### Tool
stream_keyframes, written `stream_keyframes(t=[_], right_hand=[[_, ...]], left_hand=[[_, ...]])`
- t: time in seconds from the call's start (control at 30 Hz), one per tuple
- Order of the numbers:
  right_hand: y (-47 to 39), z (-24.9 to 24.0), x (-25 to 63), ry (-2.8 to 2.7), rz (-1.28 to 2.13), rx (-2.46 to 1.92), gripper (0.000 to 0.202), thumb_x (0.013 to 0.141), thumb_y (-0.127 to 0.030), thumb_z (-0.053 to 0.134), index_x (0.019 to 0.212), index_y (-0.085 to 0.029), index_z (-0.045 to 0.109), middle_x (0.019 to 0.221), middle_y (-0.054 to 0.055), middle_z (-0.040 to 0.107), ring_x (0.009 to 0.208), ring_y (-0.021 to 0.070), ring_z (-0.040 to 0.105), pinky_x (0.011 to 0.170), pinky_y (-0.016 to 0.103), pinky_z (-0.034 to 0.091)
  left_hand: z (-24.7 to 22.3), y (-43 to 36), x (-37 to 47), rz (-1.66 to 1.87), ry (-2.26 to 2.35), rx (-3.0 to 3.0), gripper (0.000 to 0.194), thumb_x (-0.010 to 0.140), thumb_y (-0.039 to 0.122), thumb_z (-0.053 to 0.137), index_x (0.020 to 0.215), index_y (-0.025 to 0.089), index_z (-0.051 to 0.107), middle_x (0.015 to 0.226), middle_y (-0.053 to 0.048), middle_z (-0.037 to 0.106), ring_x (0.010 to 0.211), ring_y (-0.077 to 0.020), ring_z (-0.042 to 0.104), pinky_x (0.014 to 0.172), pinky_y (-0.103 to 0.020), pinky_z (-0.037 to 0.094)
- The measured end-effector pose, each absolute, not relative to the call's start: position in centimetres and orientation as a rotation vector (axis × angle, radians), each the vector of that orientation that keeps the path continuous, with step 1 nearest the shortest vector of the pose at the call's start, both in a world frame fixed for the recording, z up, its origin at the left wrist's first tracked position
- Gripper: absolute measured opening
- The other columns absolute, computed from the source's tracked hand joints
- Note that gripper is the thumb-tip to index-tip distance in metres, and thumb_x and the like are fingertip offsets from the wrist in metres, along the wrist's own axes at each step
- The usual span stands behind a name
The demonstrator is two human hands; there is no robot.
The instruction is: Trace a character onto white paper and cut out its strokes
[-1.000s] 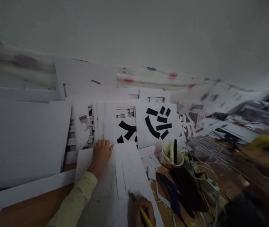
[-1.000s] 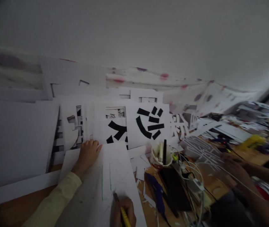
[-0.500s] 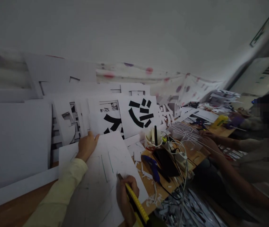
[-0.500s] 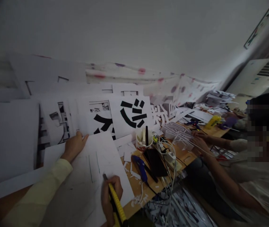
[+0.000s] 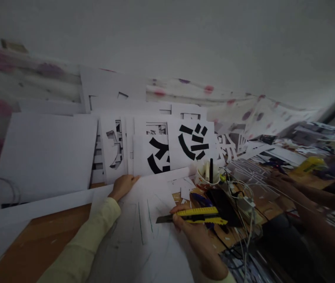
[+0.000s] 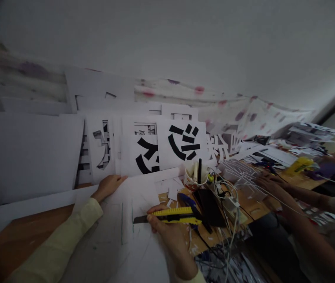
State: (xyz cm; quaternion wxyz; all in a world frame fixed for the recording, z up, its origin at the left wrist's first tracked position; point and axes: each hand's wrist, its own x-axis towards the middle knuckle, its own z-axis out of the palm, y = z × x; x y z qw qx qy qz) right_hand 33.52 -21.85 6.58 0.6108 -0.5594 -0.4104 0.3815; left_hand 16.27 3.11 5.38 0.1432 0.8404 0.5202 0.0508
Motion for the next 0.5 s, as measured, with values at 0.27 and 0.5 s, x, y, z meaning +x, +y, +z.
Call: stream_keyframes(t=[0.27, 0.5], right_hand=[[-18.6, 10.2, 34.4, -0.828, 0.767, -1.294, 0.039, 0.073, -0.056, 0.076, 0.066, -0.019, 0.064, 0.06, -0.002, 0.052, 0.058, 0.0136, 0.046, 0.055, 0.028, 0.037], [-9.4, 7.1, 31.1, -0.871, 0.616, -1.269, 0.038, 0.068, -0.049, 0.072, 0.056, -0.023, 0.047, 0.048, -0.007, 0.045, 0.051, 0.011, 0.039, 0.054, 0.026, 0.032]], left_hand=[[4.0, 1.5, 15.7, 0.224, 1.525, 2.401, 0.055, 0.102, 0.052, 0.035, 0.087, 0.017, 0.074, 0.095, -0.012, 0.077, 0.094, -0.0273, 0.07, 0.07, -0.031, 0.041], [2.7, 1.1, 16.1, 0.267, 1.571, 2.394, 0.051, 0.101, 0.05, 0.038, 0.09, 0.017, 0.075, 0.091, -0.013, 0.076, 0.091, -0.0259, 0.071, 0.072, -0.031, 0.042]])
